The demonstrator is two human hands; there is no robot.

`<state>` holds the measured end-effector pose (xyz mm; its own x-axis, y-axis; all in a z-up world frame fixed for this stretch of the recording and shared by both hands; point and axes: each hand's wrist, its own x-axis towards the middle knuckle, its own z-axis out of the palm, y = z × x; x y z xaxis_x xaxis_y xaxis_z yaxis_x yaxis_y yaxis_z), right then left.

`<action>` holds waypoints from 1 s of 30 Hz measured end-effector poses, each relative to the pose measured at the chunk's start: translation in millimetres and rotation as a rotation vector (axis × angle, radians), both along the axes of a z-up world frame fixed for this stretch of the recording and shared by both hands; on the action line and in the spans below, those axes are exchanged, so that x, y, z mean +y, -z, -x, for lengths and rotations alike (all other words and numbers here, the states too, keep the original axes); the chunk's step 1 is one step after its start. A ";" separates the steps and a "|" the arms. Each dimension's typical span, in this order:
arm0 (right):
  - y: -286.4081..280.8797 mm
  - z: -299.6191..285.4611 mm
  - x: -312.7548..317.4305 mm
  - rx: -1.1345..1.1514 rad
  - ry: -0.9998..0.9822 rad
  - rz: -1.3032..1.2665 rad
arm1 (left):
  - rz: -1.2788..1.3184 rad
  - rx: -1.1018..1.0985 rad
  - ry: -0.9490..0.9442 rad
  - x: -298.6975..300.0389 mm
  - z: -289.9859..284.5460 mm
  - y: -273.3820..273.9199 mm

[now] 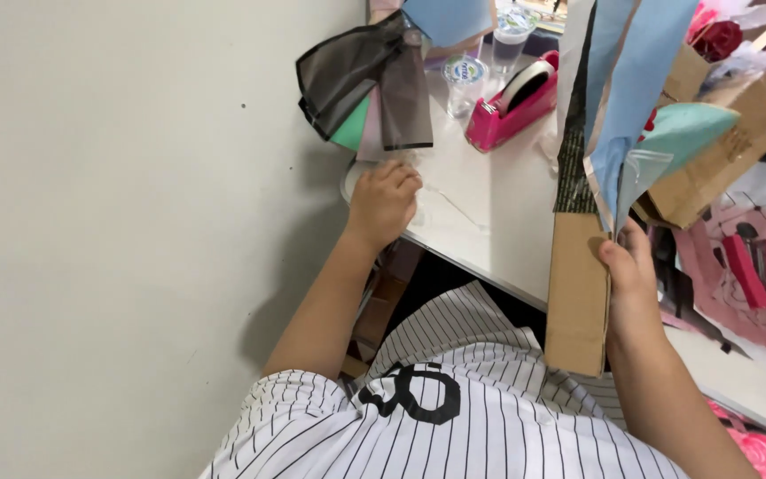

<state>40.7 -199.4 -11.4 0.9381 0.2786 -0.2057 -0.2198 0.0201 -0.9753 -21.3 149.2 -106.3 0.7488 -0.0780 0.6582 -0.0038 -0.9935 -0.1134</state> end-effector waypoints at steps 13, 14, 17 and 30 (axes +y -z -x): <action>8.6 -1.0 5.6 -0.054 -0.029 0.051 | 0.279 0.022 -0.172 -25.0 -12.6 26.4; 15.6 -0.4 2.4 -0.148 -0.061 -0.003 | 0.226 -0.048 -0.232 -25.3 -15.8 32.0; 59.1 -26.9 -16.1 -0.147 -0.074 0.005 | 0.125 -0.125 -0.319 -23.9 -23.6 48.3; 9.6 18.0 -14.4 -0.092 -0.002 -0.016 | 0.177 0.075 -0.391 -83.4 8.4 -33.2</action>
